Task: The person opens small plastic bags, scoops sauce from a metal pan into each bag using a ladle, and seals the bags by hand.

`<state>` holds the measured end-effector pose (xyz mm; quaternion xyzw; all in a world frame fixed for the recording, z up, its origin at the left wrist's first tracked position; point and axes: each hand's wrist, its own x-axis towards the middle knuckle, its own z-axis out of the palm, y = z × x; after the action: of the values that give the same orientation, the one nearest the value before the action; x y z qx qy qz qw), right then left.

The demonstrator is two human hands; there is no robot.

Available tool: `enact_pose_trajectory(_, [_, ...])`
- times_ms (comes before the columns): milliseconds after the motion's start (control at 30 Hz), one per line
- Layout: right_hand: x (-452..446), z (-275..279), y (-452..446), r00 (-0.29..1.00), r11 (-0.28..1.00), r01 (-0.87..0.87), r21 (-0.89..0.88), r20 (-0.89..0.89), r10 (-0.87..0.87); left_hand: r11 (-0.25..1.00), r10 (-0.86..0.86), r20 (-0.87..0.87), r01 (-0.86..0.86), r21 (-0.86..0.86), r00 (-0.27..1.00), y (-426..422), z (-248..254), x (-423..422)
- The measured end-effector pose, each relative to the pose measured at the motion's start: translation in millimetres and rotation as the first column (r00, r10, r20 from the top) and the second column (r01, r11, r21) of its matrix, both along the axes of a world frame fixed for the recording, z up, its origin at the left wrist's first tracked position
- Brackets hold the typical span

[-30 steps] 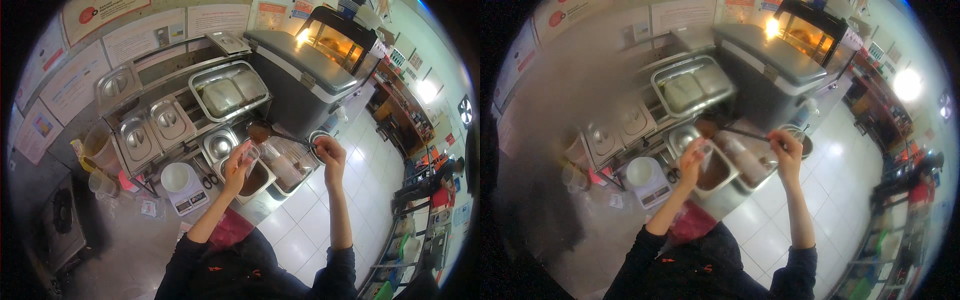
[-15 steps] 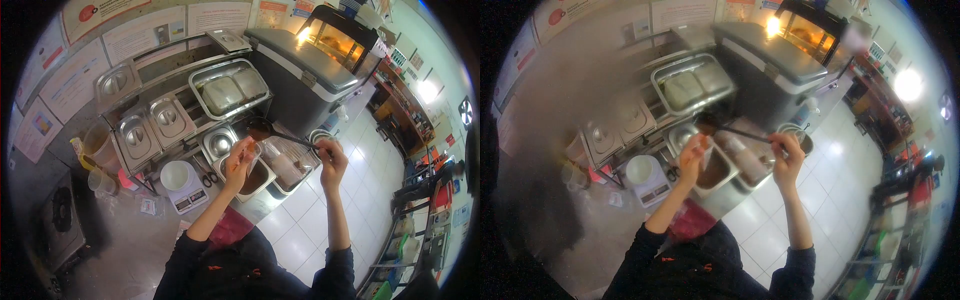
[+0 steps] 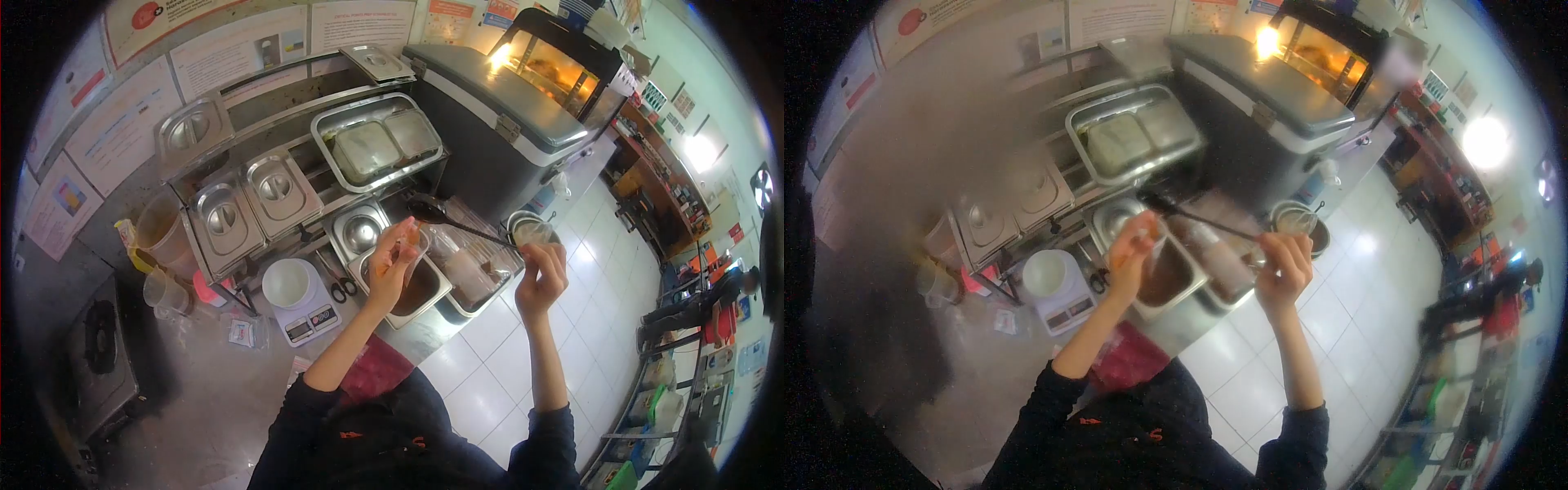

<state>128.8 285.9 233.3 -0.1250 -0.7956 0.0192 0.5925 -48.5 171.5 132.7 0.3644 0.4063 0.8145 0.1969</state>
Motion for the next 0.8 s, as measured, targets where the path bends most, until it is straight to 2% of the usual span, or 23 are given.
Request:
enact_pose_trajectory(100, [0, -1, -3, 1.0, 1.0, -0.022, 0.014, 0.007, 0.022, 0.996, 0.088, -0.066, -0.09, -0.025, 0.994, 3, -7, -3])
enact_pose_trajectory(167, [3, -2, -7, 0.995, 0.978, 0.002, -0.209, 0.101, 0.02, 0.993, 0.12, -0.088, -0.12, 0.001, 0.989, 4, -9, -4])
enact_pose_trajectory(200, [3, -4, -8, 0.995, 0.978, 0.001, -0.21, 0.102, 0.021, 0.993, 0.121, -0.087, -0.121, 0.0, 0.989, 4, -12, -5])
enact_pose_trajectory(267, [2, -10, -9, 0.986, 0.901, -0.088, -0.426, 0.088, 0.138, 0.993, 0.08, -0.023, -0.081, -0.087, 0.997, 1, -21, -9])
enact_pose_trajectory(300, [2, -14, -10, 0.986, 0.901, -0.087, -0.426, 0.09, 0.138, 0.993, 0.079, -0.021, -0.081, -0.087, 0.997, 0, -25, -10])
enact_pose_trajectory(367, [3, -27, -13, 0.984, 0.754, -0.084, -0.651, 0.066, 0.167, 0.968, 0.211, -0.189, -0.232, -0.094, 0.959, -3, -31, -13])
enact_pose_trajectory(400, [4, -34, -14, 0.984, 0.755, -0.079, -0.651, 0.068, 0.162, 0.969, 0.207, -0.187, -0.227, -0.094, 0.96, -8, -35, -15])
enact_pose_trajectory(467, [7, -52, -14, 0.982, 0.653, -0.093, -0.752, 0.039, 0.184, 0.946, 0.256, -0.205, -0.288, -0.147, 0.945, -21, -36, -18])
enact_pose_trajectory(500, [7, -62, -13, 0.985, 0.644, -0.061, -0.762, 0.058, 0.162, 0.941, 0.272, -0.136, -0.293, -0.172, 0.953, -28, -34, -16])
enact_pose_trajectory(533, [6, -77, -13, 0.989, 0.666, -0.055, -0.744, 0.052, 0.141, 0.942, 0.266, -0.135, -0.287, -0.173, 0.954, -32, -40, -18])
enact_pose_trajectory(600, [2, -103, -20, 0.981, 0.676, 0.118, -0.727, 0.192, 0.035, 0.944, 0.278, -0.051, -0.282, -0.173, 0.959, -39, -52, -22])
enact_pose_trajectory(633, [1, -128, -19, 0.959, 0.783, 0.17, -0.598, 0.285, 0.009, 0.954, 0.273, 0.026, -0.267, -0.135, 0.962, -41, -52, -19])
enact_pose_trajectory(667, [-1, -152, -18, 0.929, 0.869, 0.207, -0.449, 0.37, -0.031, 0.954, 0.272, 0.025, -0.267, -0.134, 0.962, -44, -50, -16])
enact_pose_trajectory(700, [-2, -166, -20, 0.839, 0.886, 0.28, -0.37, 0.542, -0.039, 0.96, 0.244, 0.055, -0.234, -0.154, 0.968, -47, -48, -13])
enact_pose_trajectory(733, [-7, -158, -28, 0.84, 0.886, 0.279, -0.371, 0.541, -0.038, 0.964, 0.217, 0.086, -0.2, -0.173, 0.972, -49, -45, -9])
enact_pose_trajectory(800, [-23, -124, -56, 0.877, 0.976, 0.123, -0.18, 0.48, -0.022, 0.97, 0.183, 0.075, -0.167, -0.175, 0.98, -52, -33, 5])
